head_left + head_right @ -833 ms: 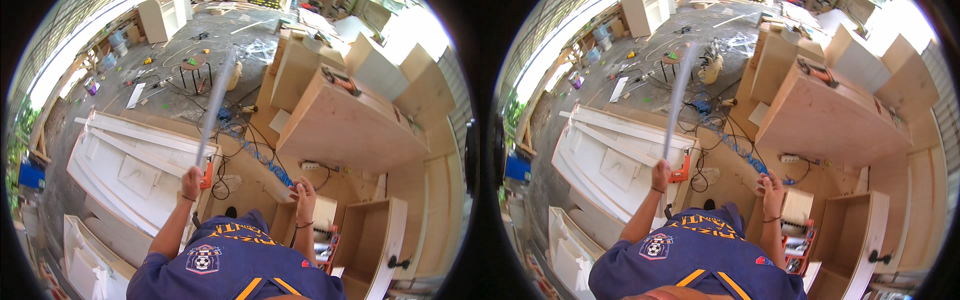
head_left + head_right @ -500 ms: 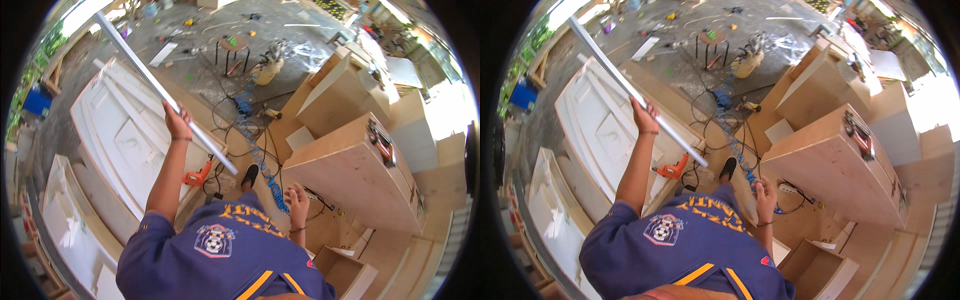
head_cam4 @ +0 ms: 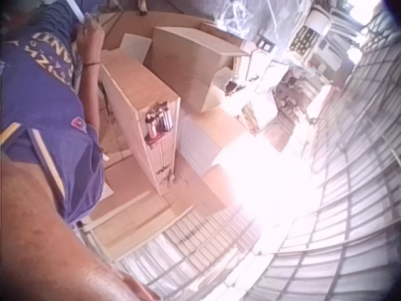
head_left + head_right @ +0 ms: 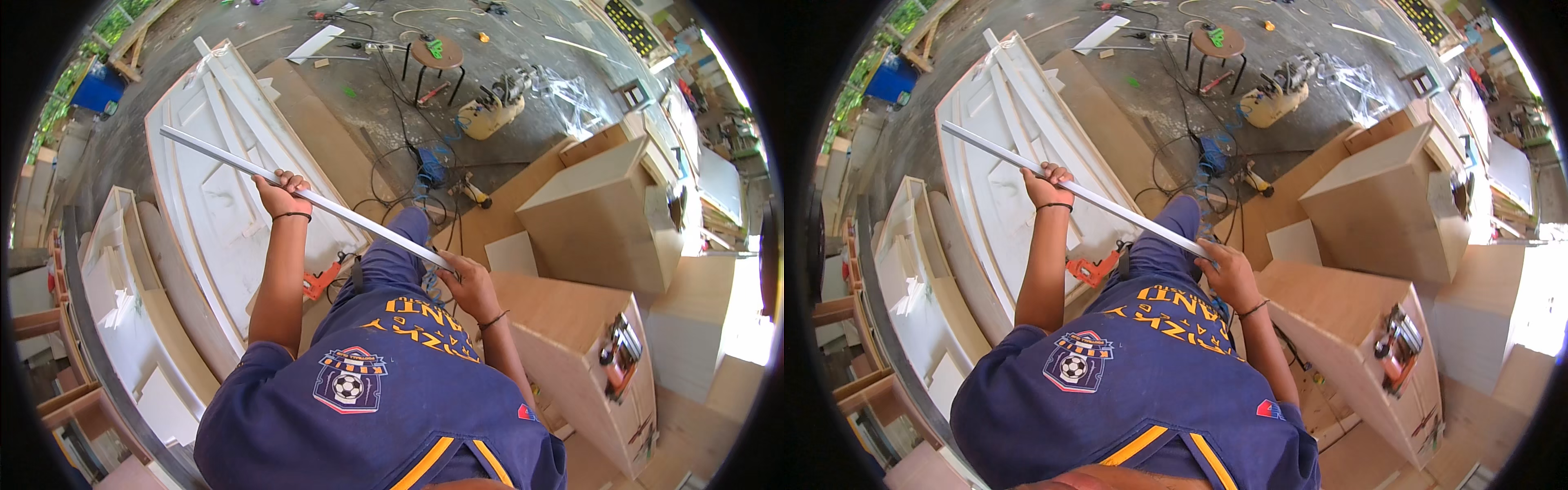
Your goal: The person measures strips of white plastic trim against a wooden cabinet and then uses a measuring tape to measure the trim pieces on the floor.
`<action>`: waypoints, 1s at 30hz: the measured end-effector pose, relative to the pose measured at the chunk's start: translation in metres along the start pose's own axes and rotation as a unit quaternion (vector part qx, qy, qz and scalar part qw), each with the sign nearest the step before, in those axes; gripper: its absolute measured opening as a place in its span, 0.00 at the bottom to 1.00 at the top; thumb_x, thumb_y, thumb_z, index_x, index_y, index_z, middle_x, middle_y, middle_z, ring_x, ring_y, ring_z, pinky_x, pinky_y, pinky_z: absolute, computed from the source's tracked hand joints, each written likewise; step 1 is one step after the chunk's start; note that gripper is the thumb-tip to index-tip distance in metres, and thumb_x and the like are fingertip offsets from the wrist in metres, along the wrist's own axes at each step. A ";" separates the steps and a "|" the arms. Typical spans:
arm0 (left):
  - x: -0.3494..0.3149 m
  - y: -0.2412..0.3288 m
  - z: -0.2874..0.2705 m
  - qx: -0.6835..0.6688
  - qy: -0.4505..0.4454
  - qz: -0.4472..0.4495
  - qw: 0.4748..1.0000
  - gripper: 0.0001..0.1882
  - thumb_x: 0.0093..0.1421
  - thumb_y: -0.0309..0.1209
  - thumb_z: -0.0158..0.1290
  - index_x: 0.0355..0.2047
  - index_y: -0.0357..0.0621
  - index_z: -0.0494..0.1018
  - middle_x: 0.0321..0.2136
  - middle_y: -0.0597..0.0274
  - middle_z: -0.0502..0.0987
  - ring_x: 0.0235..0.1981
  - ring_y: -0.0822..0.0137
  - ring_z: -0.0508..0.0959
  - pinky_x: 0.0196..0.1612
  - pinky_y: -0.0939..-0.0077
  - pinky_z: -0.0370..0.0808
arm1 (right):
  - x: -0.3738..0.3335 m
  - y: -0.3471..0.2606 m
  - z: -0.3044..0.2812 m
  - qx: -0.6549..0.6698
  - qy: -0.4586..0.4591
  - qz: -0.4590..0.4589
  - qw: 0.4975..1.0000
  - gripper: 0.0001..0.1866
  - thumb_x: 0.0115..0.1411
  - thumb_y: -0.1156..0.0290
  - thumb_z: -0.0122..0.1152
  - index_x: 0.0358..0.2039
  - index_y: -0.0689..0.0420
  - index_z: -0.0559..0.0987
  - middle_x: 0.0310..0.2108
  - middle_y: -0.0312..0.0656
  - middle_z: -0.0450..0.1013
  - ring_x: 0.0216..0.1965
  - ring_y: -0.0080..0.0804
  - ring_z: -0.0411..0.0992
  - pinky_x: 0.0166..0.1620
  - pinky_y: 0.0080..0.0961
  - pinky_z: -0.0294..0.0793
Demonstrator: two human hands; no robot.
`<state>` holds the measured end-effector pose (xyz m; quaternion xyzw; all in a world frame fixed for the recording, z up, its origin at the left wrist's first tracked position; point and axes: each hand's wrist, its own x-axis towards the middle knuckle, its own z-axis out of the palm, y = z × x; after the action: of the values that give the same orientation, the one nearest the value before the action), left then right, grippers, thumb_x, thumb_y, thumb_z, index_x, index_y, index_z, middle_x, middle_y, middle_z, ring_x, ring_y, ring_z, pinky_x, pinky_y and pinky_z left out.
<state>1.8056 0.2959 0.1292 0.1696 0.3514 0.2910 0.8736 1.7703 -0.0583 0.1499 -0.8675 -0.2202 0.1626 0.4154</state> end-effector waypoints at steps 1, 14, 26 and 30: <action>0.008 -0.002 0.007 0.002 0.005 0.004 1.000 0.28 0.60 0.60 0.31 0.20 0.50 0.59 0.11 0.73 0.56 0.10 0.77 0.54 0.15 0.83 0.52 | 0.012 0.005 0.002 0.014 0.034 -0.016 0.999 0.17 0.50 0.67 0.60 0.40 0.61 0.75 0.32 0.53 0.73 0.32 0.48 0.72 0.37 0.33 0.70; 0.248 0.008 0.100 0.046 0.074 0.112 0.990 0.21 0.61 0.54 0.36 0.30 0.49 0.61 0.16 0.72 0.59 0.12 0.76 0.57 0.17 0.82 0.55 | 0.324 0.048 0.031 -0.016 -0.202 0.021 0.979 0.15 0.50 0.59 0.58 0.33 0.57 0.77 0.24 0.52 0.72 0.29 0.51 0.70 0.32 0.36 0.69; 0.449 0.069 0.288 0.109 0.061 0.115 0.985 0.17 0.61 0.50 0.40 0.37 0.49 0.61 0.26 0.68 0.65 0.24 0.70 0.64 0.34 0.74 0.64 | 0.622 -0.036 0.004 0.079 -0.349 -0.007 0.934 0.16 0.51 0.59 0.59 0.31 0.61 0.77 0.24 0.51 0.73 0.27 0.42 0.73 0.32 0.29 0.69; 0.500 0.035 0.309 0.085 0.074 0.076 0.991 0.19 0.61 0.52 0.39 0.34 0.50 0.62 0.24 0.68 0.65 0.23 0.70 0.65 0.34 0.71 0.66 | 0.701 -0.030 0.009 0.085 -0.370 -0.037 0.925 0.17 0.52 0.59 0.58 0.33 0.62 0.77 0.24 0.51 0.73 0.26 0.42 0.72 0.31 0.30 0.68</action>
<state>2.3040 0.6088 0.1038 0.2472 0.4241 0.3372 0.8033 2.3550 0.3268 0.0990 -0.6983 -0.3754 0.4744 0.3826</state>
